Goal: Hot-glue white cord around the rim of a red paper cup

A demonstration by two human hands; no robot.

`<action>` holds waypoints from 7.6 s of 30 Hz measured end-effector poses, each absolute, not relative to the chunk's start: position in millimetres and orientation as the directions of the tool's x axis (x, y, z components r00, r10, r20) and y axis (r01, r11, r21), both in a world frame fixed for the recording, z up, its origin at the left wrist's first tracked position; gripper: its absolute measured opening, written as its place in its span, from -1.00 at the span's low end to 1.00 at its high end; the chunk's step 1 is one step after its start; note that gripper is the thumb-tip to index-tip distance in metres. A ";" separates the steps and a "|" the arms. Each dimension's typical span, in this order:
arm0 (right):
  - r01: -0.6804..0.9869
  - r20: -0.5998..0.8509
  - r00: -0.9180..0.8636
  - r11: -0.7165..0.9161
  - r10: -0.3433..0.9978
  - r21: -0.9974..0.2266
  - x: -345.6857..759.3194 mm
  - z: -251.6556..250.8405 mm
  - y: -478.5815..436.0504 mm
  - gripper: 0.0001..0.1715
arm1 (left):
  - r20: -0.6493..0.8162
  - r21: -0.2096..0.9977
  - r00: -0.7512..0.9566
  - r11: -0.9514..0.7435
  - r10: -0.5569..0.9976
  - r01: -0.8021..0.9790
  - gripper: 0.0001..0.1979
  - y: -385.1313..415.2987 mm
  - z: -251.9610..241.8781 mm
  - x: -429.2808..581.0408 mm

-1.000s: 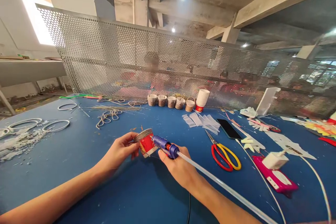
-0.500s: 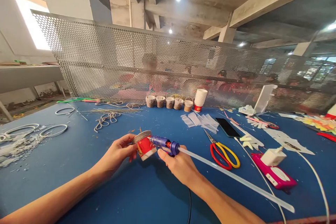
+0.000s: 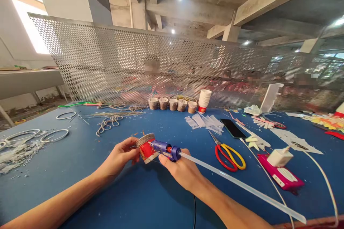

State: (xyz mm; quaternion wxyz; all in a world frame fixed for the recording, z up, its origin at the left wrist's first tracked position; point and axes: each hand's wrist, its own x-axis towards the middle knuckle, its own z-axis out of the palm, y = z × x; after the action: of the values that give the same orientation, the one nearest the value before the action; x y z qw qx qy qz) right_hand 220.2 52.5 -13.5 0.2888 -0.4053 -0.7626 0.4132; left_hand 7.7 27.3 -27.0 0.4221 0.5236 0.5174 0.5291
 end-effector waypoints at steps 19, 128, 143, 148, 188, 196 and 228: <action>0.361 0.088 -0.498 0.299 0.863 -0.884 221.0 -16.4 56.4 -0.57 | 0.131 0.987 -0.086 -0.122 0.988 0.102 -0.85 29.5 -31.0 3.9; 0.437 0.838 -0.329 0.857 0.435 -0.274 172.4 -37.3 64.1 -0.84 | 0.145 0.911 -0.146 -0.075 0.979 0.406 -0.79 6.1 -17.5 22.6; 0.480 0.817 -0.371 0.844 0.442 -0.238 176.6 -37.9 62.1 -0.86 | 0.171 0.899 -0.155 -0.090 0.973 0.428 -0.83 5.3 -17.6 21.2; 0.476 0.807 -0.387 0.846 0.447 -0.241 176.8 -37.5 62.2 -0.88 | 0.171 0.894 -0.155 -0.087 0.973 0.439 -0.84 6.1 -18.0 20.5; 0.431 0.827 -0.431 0.888 0.361 -0.163 181.3 -35.5 61.4 -0.84 | 0.204 0.881 -0.193 -0.094 0.960 0.463 -0.75 4.8 -12.4 22.3; 0.447 0.812 -0.426 0.873 0.398 -0.194 182.6 -35.4 64.6 -0.85 | 0.221 0.882 -0.189 -0.113 0.957 0.457 -0.76 6.1 -14.0 18.2; -0.084 0.204 -0.554 0.189 0.807 -0.978 184.6 -24.6 73.2 -0.77 | 0.111 0.940 -0.191 -0.041 0.975 0.338 -0.65 6.8 -11.7 12.8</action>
State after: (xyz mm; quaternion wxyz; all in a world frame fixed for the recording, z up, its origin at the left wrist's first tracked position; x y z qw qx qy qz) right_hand 184.6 73.2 -24.6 0.3867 -0.2712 -0.6671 0.5760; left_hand 12.8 6.8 -11.7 0.3342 0.5411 0.6066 0.4770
